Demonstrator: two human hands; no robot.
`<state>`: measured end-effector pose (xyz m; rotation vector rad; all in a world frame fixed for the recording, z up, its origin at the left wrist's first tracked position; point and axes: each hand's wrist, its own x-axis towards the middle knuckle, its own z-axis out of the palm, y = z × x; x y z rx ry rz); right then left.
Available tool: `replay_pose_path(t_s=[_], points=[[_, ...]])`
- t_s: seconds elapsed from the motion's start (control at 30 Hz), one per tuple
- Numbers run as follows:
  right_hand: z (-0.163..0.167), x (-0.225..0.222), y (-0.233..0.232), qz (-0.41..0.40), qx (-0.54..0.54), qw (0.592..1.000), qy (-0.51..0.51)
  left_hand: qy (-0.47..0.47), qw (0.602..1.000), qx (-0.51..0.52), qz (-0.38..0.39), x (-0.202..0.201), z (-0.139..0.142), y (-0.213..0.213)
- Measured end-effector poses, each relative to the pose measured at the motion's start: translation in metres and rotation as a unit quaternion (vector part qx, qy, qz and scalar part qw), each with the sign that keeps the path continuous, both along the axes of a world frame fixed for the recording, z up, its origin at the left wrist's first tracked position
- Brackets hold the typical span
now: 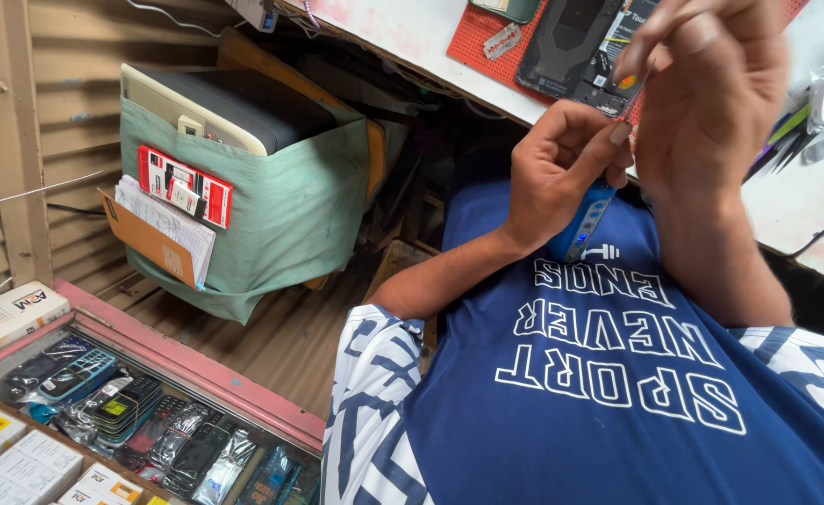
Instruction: The person uses a blue electric screwdriver to work on the screws of a disassembled smartphone lying on a red anti-slip mat, steadying the phone with the other hand. They change the screwdriver bit, continue unscrewing, then lift the phone and tap its screen.
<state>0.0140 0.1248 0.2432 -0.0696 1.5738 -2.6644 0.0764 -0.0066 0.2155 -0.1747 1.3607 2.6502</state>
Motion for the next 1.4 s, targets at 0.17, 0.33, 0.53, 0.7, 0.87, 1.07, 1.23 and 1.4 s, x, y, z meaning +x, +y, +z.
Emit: replay_pose_path(t_s=[0.17,0.33,0.53,0.7,0.87,1.07,1.23,1.4], points=[[-0.013,-0.022,-0.014,0.019,0.35,0.921,0.172,0.048,0.996,-0.001,0.074,0.01,0.006,-0.014],[-0.029,-0.005,-0.048,0.256,0.407,0.86,0.172,0.062,0.987,-0.055,0.14,0.021,0.015,-0.044],[-0.016,0.054,-0.019,0.4,0.142,0.878,-0.218,0.012,0.974,-0.107,0.2,0.021,0.004,-0.075],[-0.02,0.038,0.01,0.211,0.251,0.924,-0.197,0.055,0.951,-0.232,0.199,-0.01,-0.038,-0.088],[-0.021,-0.001,0.047,0.117,0.674,0.729,0.013,0.155,0.784,-0.585,0.137,-0.027,-0.072,-0.102],[-0.019,-0.038,0.053,0.121,0.818,0.543,0.147,0.251,0.713,-0.653,-0.045,-0.042,-0.092,-0.07],[-0.012,-0.055,0.043,0.129,0.835,0.506,0.173,0.249,0.696,-0.671,-0.05,-0.052,-0.101,-0.059],[-0.007,-0.059,0.038,0.14,0.835,0.511,0.15,0.241,0.71,-0.66,-0.044,-0.055,-0.104,-0.057]])
